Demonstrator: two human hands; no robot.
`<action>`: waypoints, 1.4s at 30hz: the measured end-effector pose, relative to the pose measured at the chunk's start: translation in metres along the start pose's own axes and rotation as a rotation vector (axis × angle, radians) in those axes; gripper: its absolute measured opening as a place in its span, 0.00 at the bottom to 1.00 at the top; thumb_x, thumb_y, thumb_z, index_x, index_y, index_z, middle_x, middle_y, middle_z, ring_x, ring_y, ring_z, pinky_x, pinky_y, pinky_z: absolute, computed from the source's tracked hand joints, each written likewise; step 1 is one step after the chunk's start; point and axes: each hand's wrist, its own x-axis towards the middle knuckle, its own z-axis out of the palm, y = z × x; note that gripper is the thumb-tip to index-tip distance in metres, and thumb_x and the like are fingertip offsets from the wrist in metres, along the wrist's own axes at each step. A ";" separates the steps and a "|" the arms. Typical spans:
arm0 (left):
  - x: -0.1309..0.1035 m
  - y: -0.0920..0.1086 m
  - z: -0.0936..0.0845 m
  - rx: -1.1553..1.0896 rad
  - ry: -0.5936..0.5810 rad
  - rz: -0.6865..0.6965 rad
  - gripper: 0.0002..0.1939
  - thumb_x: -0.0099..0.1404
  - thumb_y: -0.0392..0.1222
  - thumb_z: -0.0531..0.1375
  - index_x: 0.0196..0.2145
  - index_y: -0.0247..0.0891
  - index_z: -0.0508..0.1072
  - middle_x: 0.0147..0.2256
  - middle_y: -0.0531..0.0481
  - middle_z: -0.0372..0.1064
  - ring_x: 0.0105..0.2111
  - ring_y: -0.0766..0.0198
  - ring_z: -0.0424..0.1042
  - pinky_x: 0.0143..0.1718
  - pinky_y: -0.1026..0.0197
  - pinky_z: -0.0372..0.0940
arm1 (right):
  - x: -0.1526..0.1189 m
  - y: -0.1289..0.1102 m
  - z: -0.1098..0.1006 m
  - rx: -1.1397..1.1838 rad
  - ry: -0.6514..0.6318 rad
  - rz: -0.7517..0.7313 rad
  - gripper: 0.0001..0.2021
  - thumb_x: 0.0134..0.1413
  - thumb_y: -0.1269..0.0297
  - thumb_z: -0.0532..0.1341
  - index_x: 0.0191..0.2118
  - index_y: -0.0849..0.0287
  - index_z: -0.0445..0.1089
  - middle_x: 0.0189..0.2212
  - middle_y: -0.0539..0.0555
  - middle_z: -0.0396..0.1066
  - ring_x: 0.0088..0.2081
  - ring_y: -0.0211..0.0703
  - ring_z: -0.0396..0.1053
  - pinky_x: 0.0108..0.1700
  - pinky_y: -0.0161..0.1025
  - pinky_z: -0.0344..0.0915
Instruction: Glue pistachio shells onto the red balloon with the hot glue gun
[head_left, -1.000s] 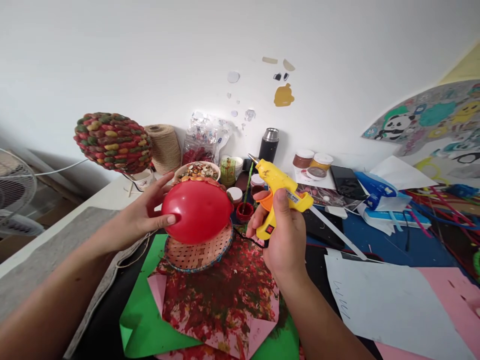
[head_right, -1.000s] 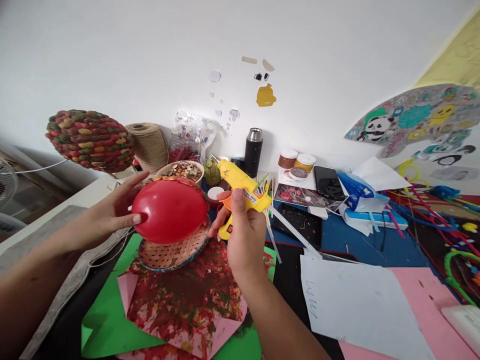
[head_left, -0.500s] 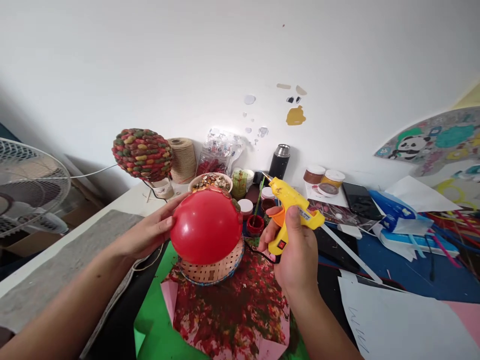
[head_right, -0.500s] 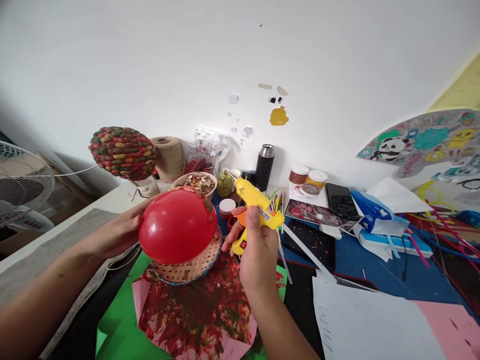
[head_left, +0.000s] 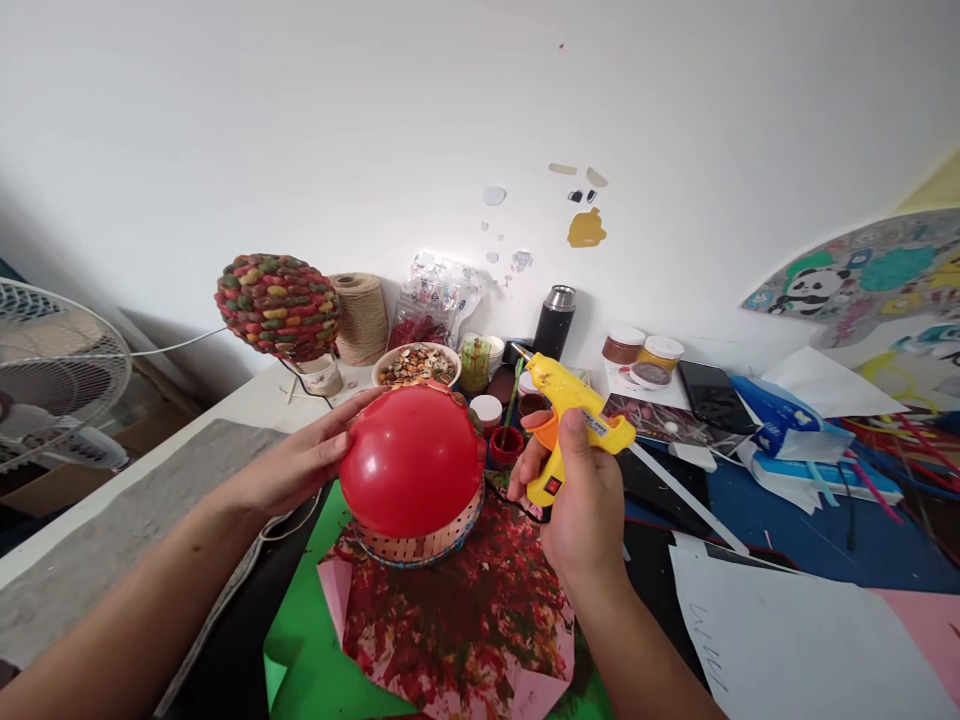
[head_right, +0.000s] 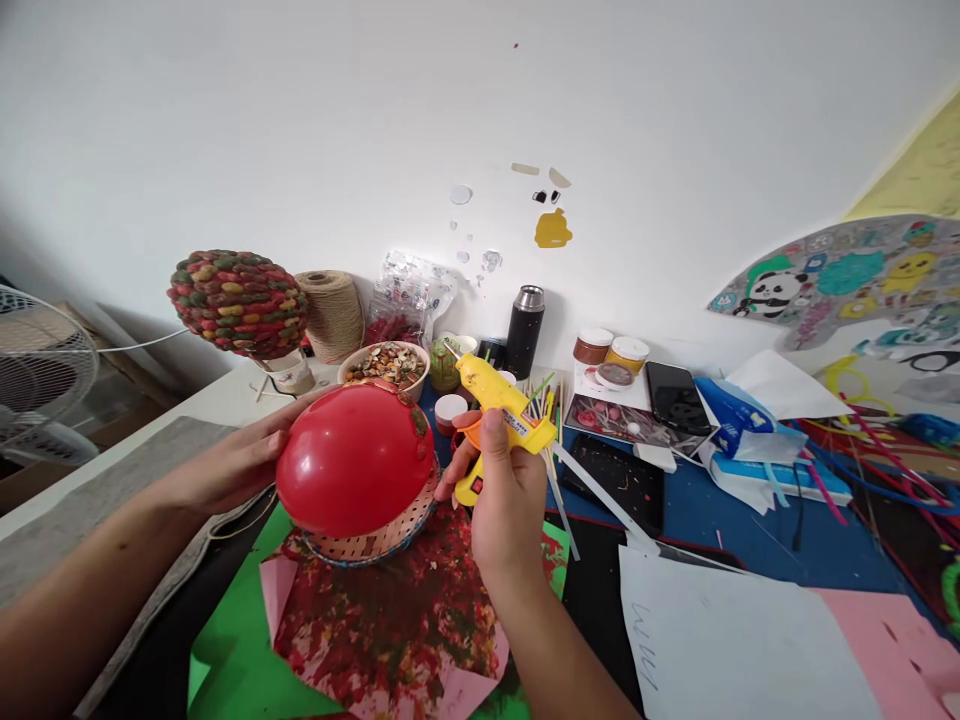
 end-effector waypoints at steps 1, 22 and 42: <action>0.000 0.000 0.000 0.012 -0.002 -0.001 0.61 0.56 0.78 0.75 0.79 0.53 0.64 0.82 0.40 0.56 0.77 0.24 0.60 0.65 0.39 0.76 | 0.000 0.000 0.000 0.001 0.003 -0.001 0.25 0.68 0.35 0.71 0.41 0.57 0.80 0.19 0.44 0.69 0.17 0.40 0.71 0.20 0.36 0.66; -0.031 0.027 0.011 0.610 0.122 0.260 0.60 0.65 0.66 0.75 0.85 0.59 0.50 0.82 0.44 0.56 0.78 0.27 0.59 0.72 0.37 0.70 | -0.002 -0.001 0.004 -0.072 0.019 -0.011 0.28 0.64 0.32 0.71 0.40 0.57 0.79 0.18 0.44 0.68 0.16 0.39 0.68 0.19 0.35 0.64; -0.037 0.020 0.029 1.071 0.058 0.493 0.55 0.73 0.66 0.69 0.85 0.61 0.44 0.82 0.41 0.54 0.78 0.32 0.60 0.76 0.33 0.63 | -0.005 -0.003 0.005 -0.073 -0.028 0.028 0.29 0.65 0.30 0.70 0.39 0.56 0.79 0.18 0.46 0.71 0.16 0.42 0.72 0.19 0.36 0.64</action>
